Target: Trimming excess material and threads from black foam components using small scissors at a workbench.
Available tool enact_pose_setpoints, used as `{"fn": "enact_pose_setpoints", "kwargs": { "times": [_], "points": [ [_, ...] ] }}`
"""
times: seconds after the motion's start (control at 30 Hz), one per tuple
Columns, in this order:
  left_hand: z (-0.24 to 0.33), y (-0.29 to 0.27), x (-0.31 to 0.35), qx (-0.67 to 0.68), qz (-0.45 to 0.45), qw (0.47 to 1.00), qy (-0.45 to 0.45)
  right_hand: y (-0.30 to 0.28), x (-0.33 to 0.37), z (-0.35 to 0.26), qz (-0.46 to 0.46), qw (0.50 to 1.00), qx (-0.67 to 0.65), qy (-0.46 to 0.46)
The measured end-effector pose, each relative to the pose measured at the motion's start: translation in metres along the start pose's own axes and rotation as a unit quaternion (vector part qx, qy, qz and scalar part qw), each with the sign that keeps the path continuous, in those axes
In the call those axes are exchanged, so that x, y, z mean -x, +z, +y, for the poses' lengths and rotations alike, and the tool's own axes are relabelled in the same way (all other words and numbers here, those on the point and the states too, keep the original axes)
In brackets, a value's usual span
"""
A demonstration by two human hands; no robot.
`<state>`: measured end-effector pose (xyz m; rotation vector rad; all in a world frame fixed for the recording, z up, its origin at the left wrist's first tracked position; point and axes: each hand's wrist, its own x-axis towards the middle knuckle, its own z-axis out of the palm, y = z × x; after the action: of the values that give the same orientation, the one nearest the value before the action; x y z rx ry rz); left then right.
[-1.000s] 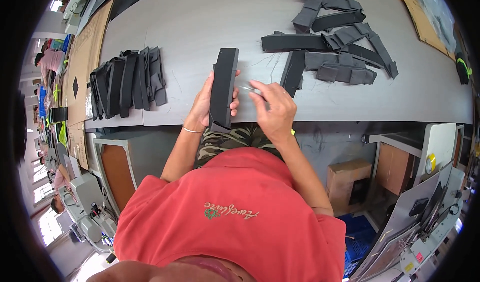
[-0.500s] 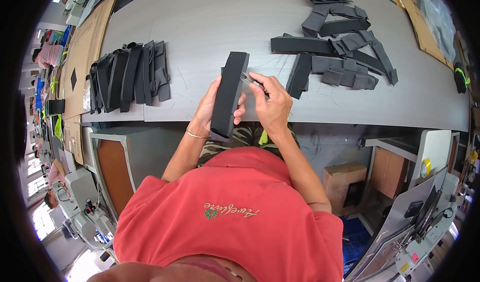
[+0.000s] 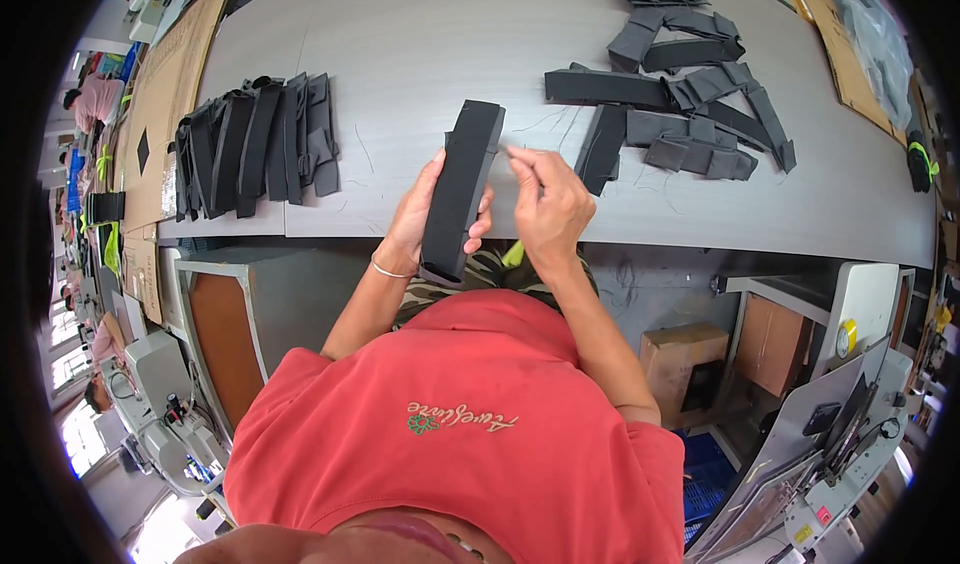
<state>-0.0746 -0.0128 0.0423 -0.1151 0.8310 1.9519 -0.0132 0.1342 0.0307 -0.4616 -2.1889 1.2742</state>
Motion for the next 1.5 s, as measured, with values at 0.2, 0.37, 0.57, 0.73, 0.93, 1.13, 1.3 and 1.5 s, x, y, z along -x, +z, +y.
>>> {"fn": "enact_pose_setpoints", "kwargs": {
  "times": [0.2,0.37,0.57,0.73,0.93,1.13,1.3,1.5],
  "points": [
    [-0.007,-0.004,-0.001,-0.022,0.018,0.999,0.024,-0.014,-0.011,-0.008,-0.023,0.995,-0.001,0.101],
    [-0.012,0.000,-0.004,-0.081,0.026,0.996,0.037,-0.003,-0.008,-0.021,-0.064,0.996,0.047,-0.045],
    [-0.008,-0.002,-0.002,-0.104,0.009,0.994,0.030,0.000,-0.012,-0.017,-0.075,0.989,0.076,-0.102],
    [-0.008,-0.002,0.000,-0.126,0.022,0.992,0.019,0.002,-0.016,-0.007,-0.069,0.984,0.098,-0.134],
    [-0.007,0.003,0.009,-0.238,-0.022,0.971,0.034,-0.005,-0.024,0.011,-0.102,0.926,-0.313,0.186],
    [-0.005,0.004,0.000,-0.191,0.017,0.981,0.000,0.001,-0.025,0.007,-0.070,0.836,-0.444,0.314],
    [-0.009,-0.010,-0.006,-0.126,0.033,0.991,-0.014,0.005,-0.025,-0.005,-0.131,0.911,-0.332,0.206],
    [-0.004,-0.016,0.015,-0.073,-0.169,0.982,-0.034,0.002,-0.052,0.011,-0.112,0.936,-0.270,0.198]
  ]
}}
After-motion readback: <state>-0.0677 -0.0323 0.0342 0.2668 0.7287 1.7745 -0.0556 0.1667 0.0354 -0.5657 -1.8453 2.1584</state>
